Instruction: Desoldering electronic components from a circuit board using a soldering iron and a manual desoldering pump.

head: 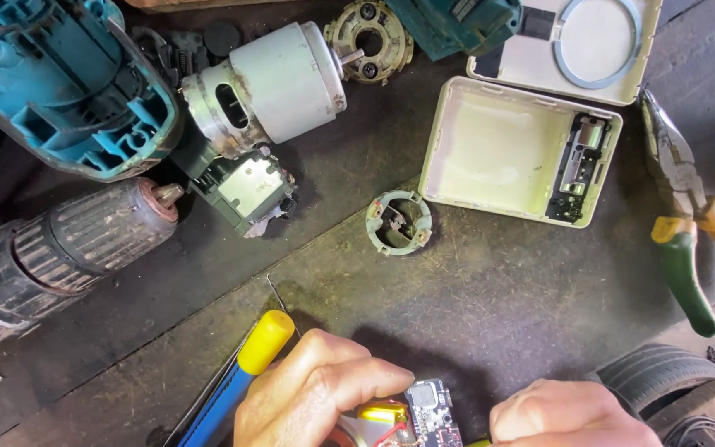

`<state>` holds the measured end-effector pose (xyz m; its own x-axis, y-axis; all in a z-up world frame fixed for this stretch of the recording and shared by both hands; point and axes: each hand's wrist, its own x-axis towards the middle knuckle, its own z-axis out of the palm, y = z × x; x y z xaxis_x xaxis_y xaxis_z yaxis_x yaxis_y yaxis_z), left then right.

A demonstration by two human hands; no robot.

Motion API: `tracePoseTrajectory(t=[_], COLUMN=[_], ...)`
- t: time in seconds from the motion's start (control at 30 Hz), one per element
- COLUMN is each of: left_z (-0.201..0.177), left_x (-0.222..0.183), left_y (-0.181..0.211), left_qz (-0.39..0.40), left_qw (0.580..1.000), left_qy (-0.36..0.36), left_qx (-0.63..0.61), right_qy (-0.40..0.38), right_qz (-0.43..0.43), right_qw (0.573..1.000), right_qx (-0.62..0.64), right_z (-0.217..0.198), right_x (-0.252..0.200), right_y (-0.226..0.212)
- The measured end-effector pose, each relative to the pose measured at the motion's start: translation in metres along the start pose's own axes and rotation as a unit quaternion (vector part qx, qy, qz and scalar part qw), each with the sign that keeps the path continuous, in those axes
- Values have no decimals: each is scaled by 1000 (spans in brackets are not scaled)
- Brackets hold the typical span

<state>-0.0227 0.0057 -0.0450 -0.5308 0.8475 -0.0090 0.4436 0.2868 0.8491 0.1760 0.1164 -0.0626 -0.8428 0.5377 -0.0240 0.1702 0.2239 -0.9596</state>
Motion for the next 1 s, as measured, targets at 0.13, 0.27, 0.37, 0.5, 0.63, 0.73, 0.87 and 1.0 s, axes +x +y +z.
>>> tracePoseTrajectory(t=[0.13, 0.27, 0.37, 0.5, 0.63, 0.73, 0.87, 1.0], left_z=[6, 9, 10, 11, 13, 12, 8, 6], left_x=[1, -3, -5, -3, -3, -5, -9, -8], left_y=[0, 0, -1, -1, -2, -5, -10, -12], left_qz=[-8, -36, -44, -48, -39, -45, -48, -51], left_qw=[1000, 999, 999, 998, 998, 999, 999, 999], left_qy=[23, 31, 15, 33, 39, 24, -10, -19], left_qx=[-2, -11, 3, 0, 10, 9, 6, 2], right_qy=[12, -68, -122, -194, -264, -313, -376, -435], right_qz=[-10, 77, 133, 208, 279, 329, 392, 450], right_qw=[999, 990, 981, 959, 923, 888, 831, 762], right_qx=[31, 102, 64, 16, -34, -72, -120, -166], right_z=[3, 21, 87, 79, 54, 56, 60, 48], right_x=[3, 13, 26, 20, 56, 41, 1, -10], right_y=[4, 27, 67, 72, 38, 50, 86, 89])
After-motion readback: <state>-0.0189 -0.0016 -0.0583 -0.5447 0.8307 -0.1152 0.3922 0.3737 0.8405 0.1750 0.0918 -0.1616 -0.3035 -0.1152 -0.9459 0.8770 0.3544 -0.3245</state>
